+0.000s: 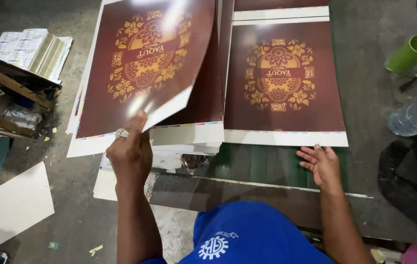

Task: Feeding printed sheets from a stack onto a machine conveyor belt.

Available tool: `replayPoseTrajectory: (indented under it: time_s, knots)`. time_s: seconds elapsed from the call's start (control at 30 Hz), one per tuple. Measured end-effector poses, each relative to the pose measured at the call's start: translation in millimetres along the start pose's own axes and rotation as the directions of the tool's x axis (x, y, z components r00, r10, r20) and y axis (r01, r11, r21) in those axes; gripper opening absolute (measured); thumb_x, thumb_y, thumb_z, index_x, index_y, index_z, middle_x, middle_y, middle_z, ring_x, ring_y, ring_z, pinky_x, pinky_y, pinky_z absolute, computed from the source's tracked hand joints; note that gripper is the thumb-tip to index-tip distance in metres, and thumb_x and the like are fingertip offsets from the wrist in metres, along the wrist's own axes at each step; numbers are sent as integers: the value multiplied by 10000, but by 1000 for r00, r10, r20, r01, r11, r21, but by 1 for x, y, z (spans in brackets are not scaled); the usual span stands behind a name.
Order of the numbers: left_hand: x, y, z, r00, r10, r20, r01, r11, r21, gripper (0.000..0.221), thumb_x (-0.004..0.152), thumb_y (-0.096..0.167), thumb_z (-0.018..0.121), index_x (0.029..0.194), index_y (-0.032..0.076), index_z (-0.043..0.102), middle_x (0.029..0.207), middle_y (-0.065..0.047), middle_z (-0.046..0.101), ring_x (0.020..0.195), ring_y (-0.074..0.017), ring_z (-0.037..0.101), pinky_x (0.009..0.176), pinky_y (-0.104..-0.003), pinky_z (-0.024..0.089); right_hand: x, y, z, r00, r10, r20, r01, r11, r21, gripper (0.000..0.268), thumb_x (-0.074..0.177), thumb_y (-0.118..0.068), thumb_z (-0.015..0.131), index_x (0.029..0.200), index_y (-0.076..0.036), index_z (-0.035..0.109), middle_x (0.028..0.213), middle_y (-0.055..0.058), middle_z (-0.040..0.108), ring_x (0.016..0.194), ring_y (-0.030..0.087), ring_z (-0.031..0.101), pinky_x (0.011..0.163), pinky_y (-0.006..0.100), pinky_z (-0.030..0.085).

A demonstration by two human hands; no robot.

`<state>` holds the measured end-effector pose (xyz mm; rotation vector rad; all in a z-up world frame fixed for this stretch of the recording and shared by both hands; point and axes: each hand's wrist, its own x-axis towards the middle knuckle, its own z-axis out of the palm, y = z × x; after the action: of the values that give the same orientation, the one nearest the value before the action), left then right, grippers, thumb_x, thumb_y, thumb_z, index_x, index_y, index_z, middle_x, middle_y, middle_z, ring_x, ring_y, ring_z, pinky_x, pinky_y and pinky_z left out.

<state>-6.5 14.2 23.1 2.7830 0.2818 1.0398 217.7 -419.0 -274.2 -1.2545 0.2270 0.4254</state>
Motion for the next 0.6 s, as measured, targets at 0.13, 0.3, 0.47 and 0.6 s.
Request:
replayPoseTrajectory:
  time_s: [0.13,0.3,0.47,0.6]
  knots:
    - [1,19,8,984,75,-164,-79,997,-15,415,910,-70,673,1298,72,714,1230,-172,758,847,-275,737,714,-390,581,-20,0,11,1000,16,5,-15,998,-67,566,1028,-208,555,1544,-52,382,1157,201,713,949,284,728,656,365,569]
    - [-5,92,30,951,267,-154,-294,937,-190,390,867,16,698,1257,30,690,1284,-174,709,1123,-338,717,962,-413,599,-96,-53,92,979,-70,193,98,985,-140,541,1033,-219,577,1518,5,496,1182,198,717,944,257,722,672,346,568]
    - [-22,151,62,927,330,178,-298,937,-183,468,920,275,743,1272,-21,660,1405,-203,629,1384,-358,540,1169,-547,358,-124,-55,135,824,-238,514,185,971,153,468,1034,-176,607,1445,19,496,1200,127,686,1023,214,689,843,336,607]
    - [-16,146,46,891,391,231,-328,906,-269,562,903,362,757,1284,-37,651,1403,-223,611,1364,-376,525,1150,-561,357,-125,-73,132,944,-199,264,150,969,197,369,1054,-93,616,1386,46,533,1183,131,689,955,213,666,745,335,566]
